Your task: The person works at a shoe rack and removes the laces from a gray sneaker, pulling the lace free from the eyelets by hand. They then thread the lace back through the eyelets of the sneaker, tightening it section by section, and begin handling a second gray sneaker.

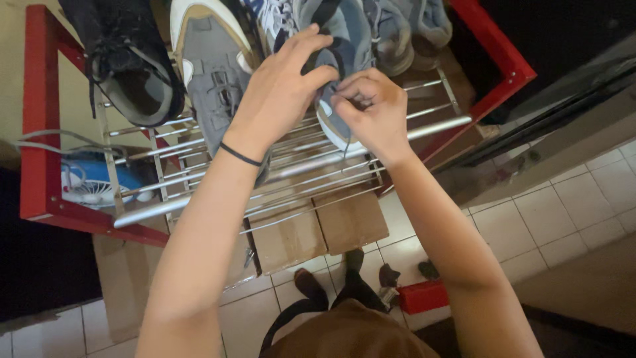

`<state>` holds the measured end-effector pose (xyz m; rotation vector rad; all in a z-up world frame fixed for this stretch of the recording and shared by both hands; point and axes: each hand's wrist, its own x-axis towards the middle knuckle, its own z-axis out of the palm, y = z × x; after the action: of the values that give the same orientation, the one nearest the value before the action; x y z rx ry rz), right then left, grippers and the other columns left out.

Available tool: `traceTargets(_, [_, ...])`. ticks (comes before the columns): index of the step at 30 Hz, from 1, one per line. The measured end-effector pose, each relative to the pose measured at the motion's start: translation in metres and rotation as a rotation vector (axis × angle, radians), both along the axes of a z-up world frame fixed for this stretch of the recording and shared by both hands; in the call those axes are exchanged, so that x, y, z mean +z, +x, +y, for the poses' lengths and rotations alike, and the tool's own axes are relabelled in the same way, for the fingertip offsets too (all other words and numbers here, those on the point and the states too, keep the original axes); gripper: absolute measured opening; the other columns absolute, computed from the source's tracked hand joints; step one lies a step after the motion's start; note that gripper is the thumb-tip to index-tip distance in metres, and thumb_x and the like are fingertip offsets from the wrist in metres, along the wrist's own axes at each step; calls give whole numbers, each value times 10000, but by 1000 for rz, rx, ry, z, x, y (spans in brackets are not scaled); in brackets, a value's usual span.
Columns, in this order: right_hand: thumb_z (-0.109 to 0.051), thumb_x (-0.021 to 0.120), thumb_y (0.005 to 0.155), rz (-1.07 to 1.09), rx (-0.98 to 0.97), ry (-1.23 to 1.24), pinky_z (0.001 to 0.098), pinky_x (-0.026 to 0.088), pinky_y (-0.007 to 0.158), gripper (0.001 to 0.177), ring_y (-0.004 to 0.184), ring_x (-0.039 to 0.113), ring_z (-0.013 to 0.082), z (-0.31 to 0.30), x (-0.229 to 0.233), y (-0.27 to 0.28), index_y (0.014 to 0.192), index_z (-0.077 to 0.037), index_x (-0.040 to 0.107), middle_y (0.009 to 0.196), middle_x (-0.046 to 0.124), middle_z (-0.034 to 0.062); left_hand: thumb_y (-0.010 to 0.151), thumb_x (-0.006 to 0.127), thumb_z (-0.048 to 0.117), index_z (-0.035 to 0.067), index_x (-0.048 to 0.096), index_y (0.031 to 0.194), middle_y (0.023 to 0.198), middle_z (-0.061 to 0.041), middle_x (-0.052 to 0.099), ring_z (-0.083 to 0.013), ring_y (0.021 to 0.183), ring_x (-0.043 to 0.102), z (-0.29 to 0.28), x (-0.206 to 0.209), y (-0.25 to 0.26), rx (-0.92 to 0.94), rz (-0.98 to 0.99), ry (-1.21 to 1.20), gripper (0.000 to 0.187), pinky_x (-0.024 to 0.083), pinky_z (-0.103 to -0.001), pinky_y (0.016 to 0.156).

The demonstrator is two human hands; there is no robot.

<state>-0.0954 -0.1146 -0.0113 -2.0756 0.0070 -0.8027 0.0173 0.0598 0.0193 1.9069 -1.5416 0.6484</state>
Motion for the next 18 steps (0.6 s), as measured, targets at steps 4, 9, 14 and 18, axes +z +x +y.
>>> traceTargets(4, [21, 773, 843, -111, -98, -139, 260, 550, 669, 114, 737, 687, 142, 10, -4, -2, 822, 3, 662, 993, 705, 94, 832, 743, 56, 148, 678, 1103, 1447, -74, 557, -314, 1449, 464, -2, -6, 2, 57, -68, 45, 294, 532, -413, 983])
traceTargets(9, [50, 746, 827, -168, -136, -203, 290, 544, 637, 148, 714, 667, 181, 15, -9, -1, 786, 4, 612, 988, 679, 111, 848, 777, 68, 124, 647, 1116, 1447, -75, 546, -315, 1454, 459, -3, -8, 2, 44, -41, 34, 303, 533, -410, 962])
traceTargets(14, [58, 747, 815, -179, -143, -241, 303, 536, 645, 131, 727, 666, 212, 15, -12, 0, 812, 9, 626, 994, 666, 118, 844, 801, 59, 110, 618, 1072, 1442, -73, 547, -308, 1454, 462, -3, -6, 2, 46, -10, 23, 297, 533, -407, 981])
traceTargets(18, [59, 749, 812, -168, -155, -241, 303, 538, 650, 121, 729, 668, 208, 18, -12, 2, 831, 7, 641, 998, 662, 120, 842, 791, 42, 100, 610, 1056, 1435, -80, 549, -312, 1447, 468, 0, -2, -1, 35, 35, 28, 287, 530, -412, 994])
